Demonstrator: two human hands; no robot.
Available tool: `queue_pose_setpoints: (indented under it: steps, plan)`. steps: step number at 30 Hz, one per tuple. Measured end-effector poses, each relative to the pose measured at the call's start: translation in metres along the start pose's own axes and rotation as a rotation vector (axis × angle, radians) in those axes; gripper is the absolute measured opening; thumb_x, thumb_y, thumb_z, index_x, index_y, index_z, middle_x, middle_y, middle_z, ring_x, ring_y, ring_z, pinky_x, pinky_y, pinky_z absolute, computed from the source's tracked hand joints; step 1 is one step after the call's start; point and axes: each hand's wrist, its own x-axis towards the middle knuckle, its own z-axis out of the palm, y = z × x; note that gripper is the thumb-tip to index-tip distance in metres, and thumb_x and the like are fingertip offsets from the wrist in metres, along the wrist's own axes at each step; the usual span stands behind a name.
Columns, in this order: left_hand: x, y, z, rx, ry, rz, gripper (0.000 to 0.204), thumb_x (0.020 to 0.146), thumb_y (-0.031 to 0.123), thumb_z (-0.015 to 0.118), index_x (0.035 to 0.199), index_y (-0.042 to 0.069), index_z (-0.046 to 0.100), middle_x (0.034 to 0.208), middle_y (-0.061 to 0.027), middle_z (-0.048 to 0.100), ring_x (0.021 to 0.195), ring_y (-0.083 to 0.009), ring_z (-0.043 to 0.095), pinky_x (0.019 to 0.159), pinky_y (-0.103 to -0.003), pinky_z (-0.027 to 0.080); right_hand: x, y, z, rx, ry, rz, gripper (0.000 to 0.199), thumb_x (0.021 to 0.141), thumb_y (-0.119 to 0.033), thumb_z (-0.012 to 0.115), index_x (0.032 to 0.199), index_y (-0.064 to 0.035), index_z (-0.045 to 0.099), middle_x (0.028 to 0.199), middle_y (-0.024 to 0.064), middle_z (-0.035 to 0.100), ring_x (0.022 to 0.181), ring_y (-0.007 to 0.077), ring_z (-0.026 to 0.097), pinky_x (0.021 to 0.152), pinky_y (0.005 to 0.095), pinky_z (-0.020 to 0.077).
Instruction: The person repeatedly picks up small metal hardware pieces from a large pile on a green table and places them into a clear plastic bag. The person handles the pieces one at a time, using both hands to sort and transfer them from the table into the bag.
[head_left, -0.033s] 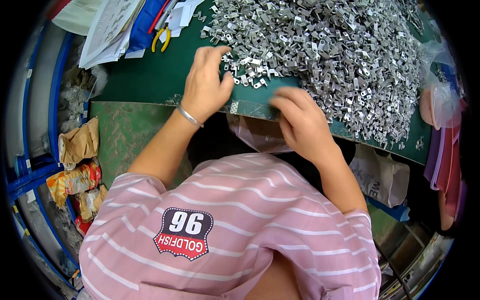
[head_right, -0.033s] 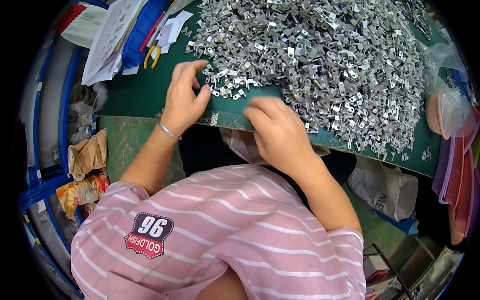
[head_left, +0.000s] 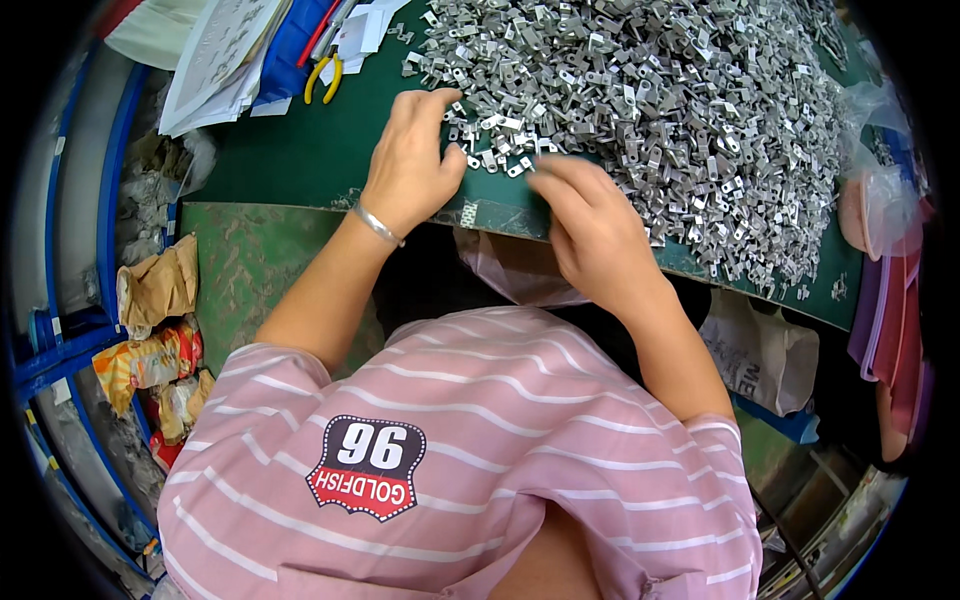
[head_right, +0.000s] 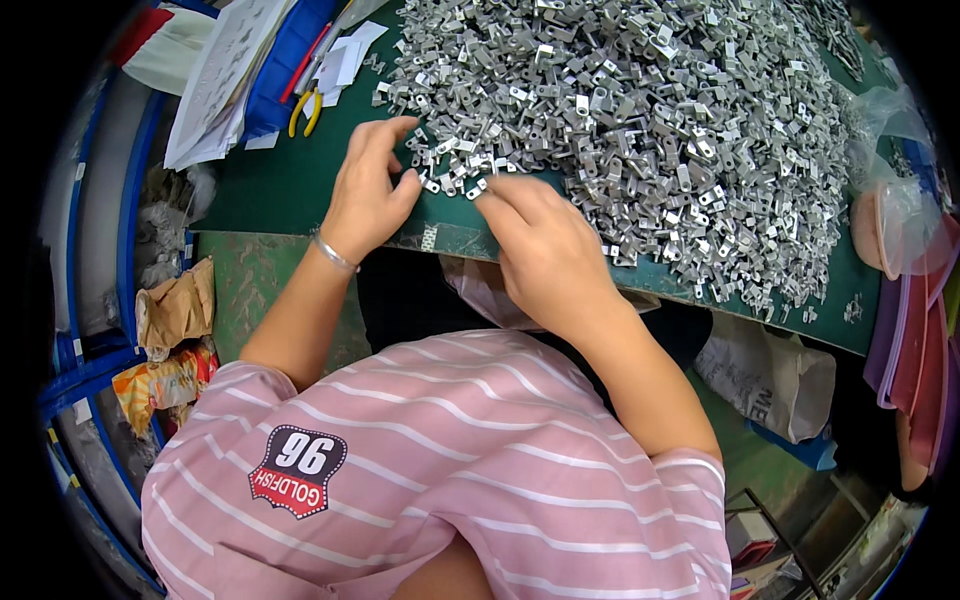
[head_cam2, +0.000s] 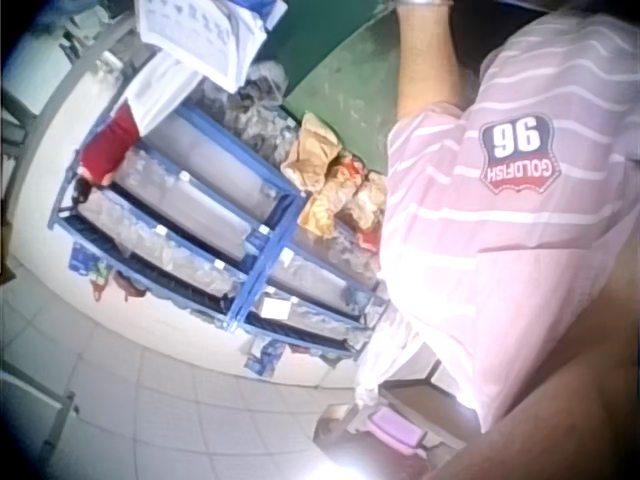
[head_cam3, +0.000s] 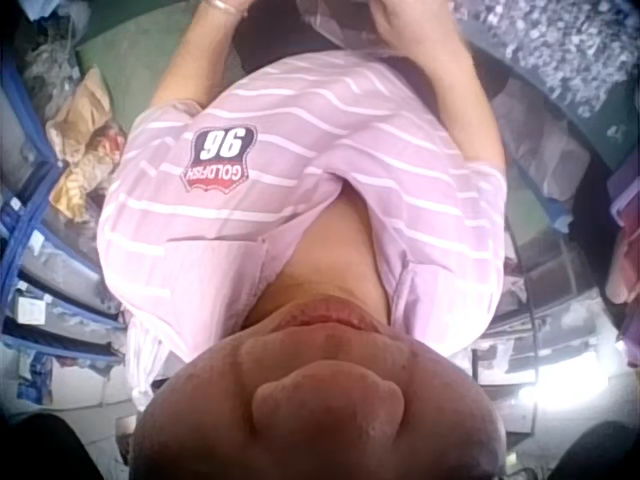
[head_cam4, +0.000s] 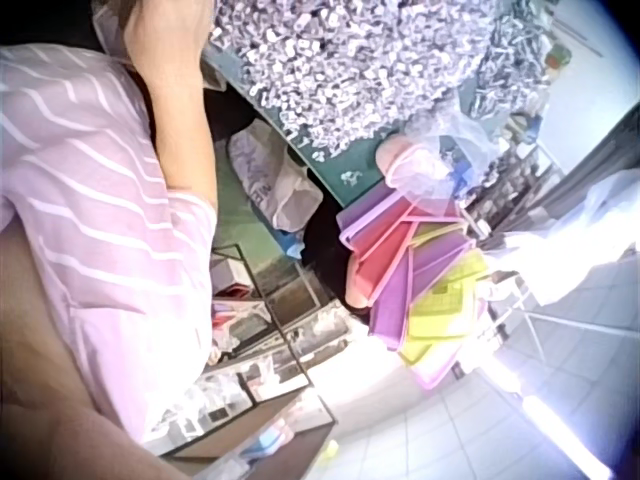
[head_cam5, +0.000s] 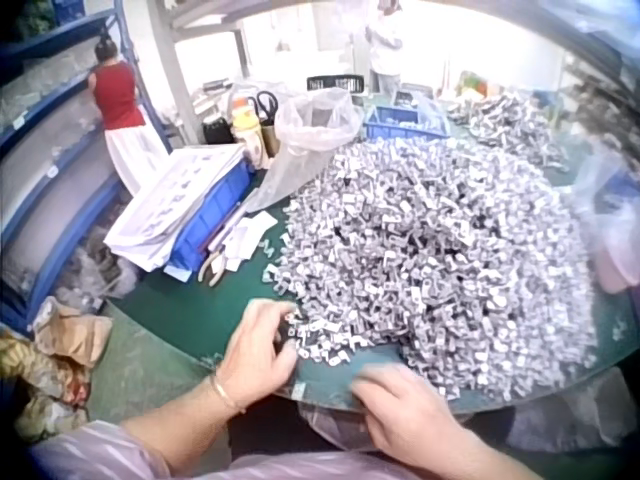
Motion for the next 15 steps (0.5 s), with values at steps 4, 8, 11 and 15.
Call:
queue_pose_setpoints:
  steps: [4, 8, 11, 15]
  plan:
    - [0.003, 0.009, 0.016, -0.074, -0.024, 0.045, 0.049, 0.08, -0.006, 0.06, 0.129, 0.003, 0.056, 0.108, -0.0166, 0.058, 0.085, -0.0267, 0.063, 0.078, -0.037, 0.054, 0.029, 0.014, 0.037, -0.164, 0.079, -0.113, 0.034, 0.084, -0.006, 0.059, 0.118, 0.0001, 0.065, 0.135, 0.0145, 0.06, 0.121, 0.0339, 0.059, 0.099, 0.0438, 0.0481]
    - [-0.017, 0.031, 0.016, -0.306, -0.148, 0.004, 0.042, 0.084, -0.006, 0.063, 0.126, 0.001, 0.059, 0.108, -0.0132, 0.058, 0.078, -0.0188, 0.063, 0.069, -0.03, 0.054, 0.011, 0.007, 0.03, -0.087, -0.015, -0.084, 0.036, 0.08, -0.006, 0.063, 0.116, -0.0018, 0.066, 0.132, 0.012, 0.061, 0.119, 0.0334, 0.059, 0.098, 0.0445, 0.048]
    - [-0.034, 0.043, 0.026, -0.423, -0.112, 0.094, 0.046, 0.082, -0.011, 0.063, 0.127, -0.003, 0.058, 0.113, -0.0143, 0.058, 0.081, -0.0183, 0.064, 0.072, -0.029, 0.055, -0.014, 0.01, 0.019, -0.087, -0.007, -0.076, 0.037, 0.079, -0.006, 0.065, 0.116, -0.0032, 0.066, 0.129, 0.0119, 0.062, 0.118, 0.0329, 0.059, 0.095, 0.0445, 0.0485]
    - [-0.034, 0.048, 0.029, -0.653, -0.127, 0.017, 0.044, 0.082, -0.013, 0.062, 0.124, -0.003, 0.06, 0.116, -0.0142, 0.058, 0.078, -0.0159, 0.065, 0.072, -0.027, 0.055, -0.032, 0.006, 0.0, -0.002, 0.105, 0.087, 0.047, 0.078, 0.004, 0.069, 0.124, -0.0018, 0.063, 0.13, 0.0166, 0.062, 0.118, 0.0376, 0.059, 0.1, 0.0473, 0.0472]
